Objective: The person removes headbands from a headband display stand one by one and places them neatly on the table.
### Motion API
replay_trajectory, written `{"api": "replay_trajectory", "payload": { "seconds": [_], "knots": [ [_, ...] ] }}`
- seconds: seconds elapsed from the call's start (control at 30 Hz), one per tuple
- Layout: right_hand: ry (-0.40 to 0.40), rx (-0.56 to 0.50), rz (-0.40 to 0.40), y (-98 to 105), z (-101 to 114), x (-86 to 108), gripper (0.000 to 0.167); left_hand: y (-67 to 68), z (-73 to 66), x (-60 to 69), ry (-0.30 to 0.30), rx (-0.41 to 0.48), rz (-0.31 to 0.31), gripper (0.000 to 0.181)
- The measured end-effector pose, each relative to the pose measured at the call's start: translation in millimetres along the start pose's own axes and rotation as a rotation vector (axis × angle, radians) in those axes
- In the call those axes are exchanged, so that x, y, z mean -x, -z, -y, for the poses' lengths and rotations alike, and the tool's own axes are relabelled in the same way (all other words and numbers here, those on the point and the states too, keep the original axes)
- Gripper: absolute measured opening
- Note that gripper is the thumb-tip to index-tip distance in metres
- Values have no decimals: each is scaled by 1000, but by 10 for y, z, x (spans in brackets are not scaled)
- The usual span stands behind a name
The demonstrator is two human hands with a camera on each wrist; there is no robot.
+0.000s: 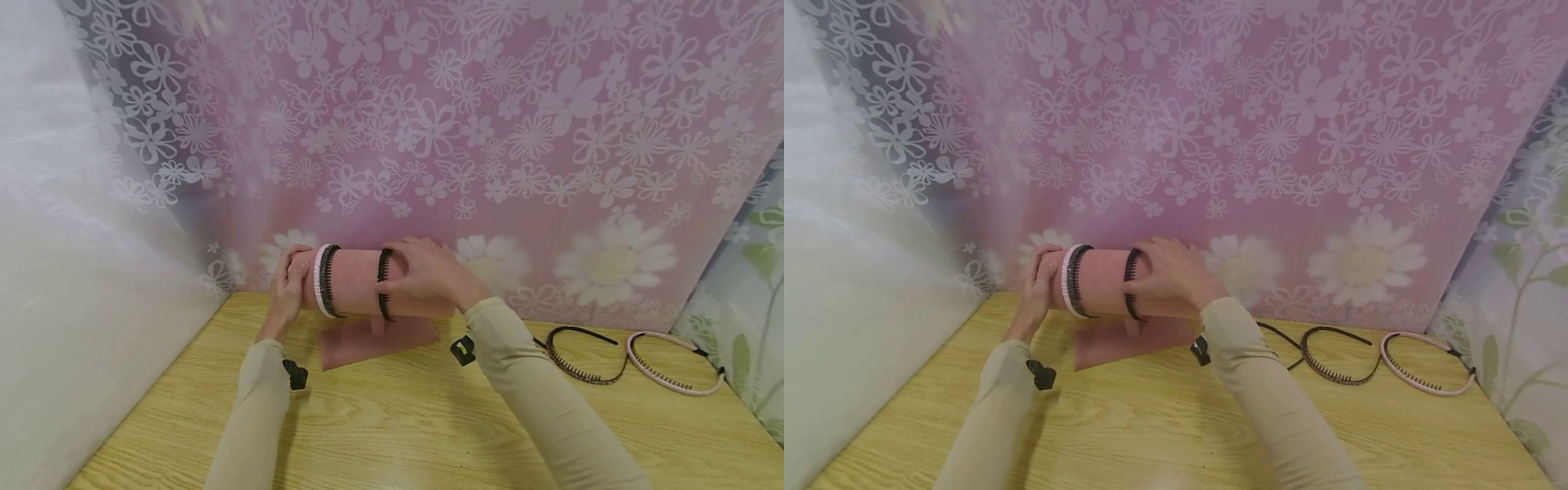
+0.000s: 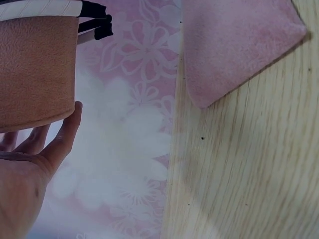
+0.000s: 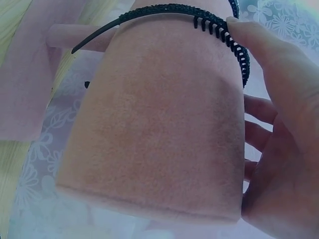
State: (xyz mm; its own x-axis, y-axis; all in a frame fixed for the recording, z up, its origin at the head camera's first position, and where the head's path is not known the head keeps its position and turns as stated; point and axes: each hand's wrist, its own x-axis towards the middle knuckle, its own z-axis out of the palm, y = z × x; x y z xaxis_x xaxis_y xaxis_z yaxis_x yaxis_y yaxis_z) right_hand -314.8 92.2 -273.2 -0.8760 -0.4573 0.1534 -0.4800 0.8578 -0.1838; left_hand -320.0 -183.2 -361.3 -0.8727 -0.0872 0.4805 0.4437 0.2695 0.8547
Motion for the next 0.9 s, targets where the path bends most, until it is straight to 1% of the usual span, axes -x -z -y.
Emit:
{"api": "replay_trajectory", "payload": {
  "seconds": [0.1,0.23,0.33,0.47,0.5,0.6,0.7,0.9],
  "knots": [
    [8,-8,-8,-14,-16,19,83,2,9,-2,11,-7,10,42],
    [16,-16,-19,-22,-33,37,81,0,54,-21,18,-14,12,44],
    [13,-13,-23,-13,-41,44,80,-7,185,-74,13,-3,3,43],
    [15,6,-25,8,-50,51,80,-17,384,-153,-9,25,-18,42],
    [16,10,-25,16,-53,54,81,-18,408,-161,-17,25,-25,42],
    [15,25,-25,34,-65,66,81,-21,438,-169,-34,7,-44,42],
    [3,37,-21,50,-80,87,82,-24,437,-161,-44,-15,-51,42],
    [-16,42,-11,74,-113,145,83,-25,426,-137,-31,-37,-46,44]
  ]
}}
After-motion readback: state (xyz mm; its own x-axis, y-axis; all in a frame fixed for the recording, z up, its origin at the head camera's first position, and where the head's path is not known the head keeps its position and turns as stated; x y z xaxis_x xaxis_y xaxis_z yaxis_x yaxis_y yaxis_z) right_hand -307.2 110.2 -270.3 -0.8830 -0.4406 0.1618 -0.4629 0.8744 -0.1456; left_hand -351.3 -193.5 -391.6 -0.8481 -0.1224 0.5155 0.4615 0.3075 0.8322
